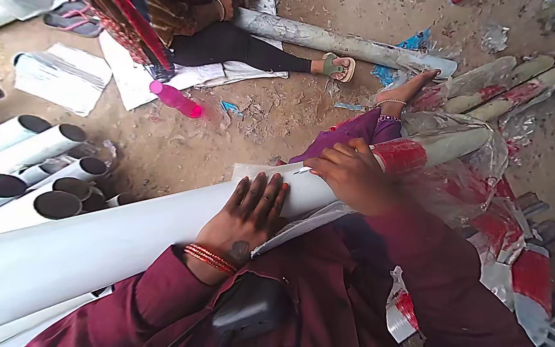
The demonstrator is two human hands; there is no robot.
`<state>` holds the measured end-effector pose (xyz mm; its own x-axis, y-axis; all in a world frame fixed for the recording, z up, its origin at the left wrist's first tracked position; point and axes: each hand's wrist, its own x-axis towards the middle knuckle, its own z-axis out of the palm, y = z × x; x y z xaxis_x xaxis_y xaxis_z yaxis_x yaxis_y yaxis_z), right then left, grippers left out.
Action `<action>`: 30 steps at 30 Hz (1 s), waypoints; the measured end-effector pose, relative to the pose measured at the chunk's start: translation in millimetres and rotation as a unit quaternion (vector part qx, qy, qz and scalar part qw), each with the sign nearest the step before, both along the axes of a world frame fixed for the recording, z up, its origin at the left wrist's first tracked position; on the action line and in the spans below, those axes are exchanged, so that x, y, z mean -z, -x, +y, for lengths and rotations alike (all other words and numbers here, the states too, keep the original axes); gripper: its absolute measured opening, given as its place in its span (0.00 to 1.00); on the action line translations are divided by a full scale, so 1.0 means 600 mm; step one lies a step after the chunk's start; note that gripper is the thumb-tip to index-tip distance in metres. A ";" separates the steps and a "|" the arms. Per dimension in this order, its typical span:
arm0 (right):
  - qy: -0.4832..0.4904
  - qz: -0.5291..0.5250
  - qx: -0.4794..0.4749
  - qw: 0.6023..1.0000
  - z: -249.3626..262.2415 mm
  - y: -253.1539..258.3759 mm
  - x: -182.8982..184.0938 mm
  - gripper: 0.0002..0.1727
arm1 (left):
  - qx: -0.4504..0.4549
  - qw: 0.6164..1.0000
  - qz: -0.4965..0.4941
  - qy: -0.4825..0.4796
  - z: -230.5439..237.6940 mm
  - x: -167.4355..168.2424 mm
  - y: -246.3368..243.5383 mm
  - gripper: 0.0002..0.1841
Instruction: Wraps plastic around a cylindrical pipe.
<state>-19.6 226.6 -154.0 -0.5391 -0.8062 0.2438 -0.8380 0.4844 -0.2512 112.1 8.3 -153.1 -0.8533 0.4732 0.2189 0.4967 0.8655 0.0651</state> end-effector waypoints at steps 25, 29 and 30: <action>-0.046 -0.034 -0.006 0.998 0.006 0.029 -0.004 0.09 | -0.003 1.000 0.002 0.011 0.000 0.001 0.005 0.21; -0.099 -0.021 0.120 0.987 0.090 0.042 -0.002 0.07 | -0.008 1.000 -0.007 0.001 -0.004 0.007 0.017 0.21; -0.082 -0.033 0.175 0.981 0.117 0.045 0.005 0.08 | -0.009 1.000 -0.009 -0.002 -0.008 0.009 0.024 0.20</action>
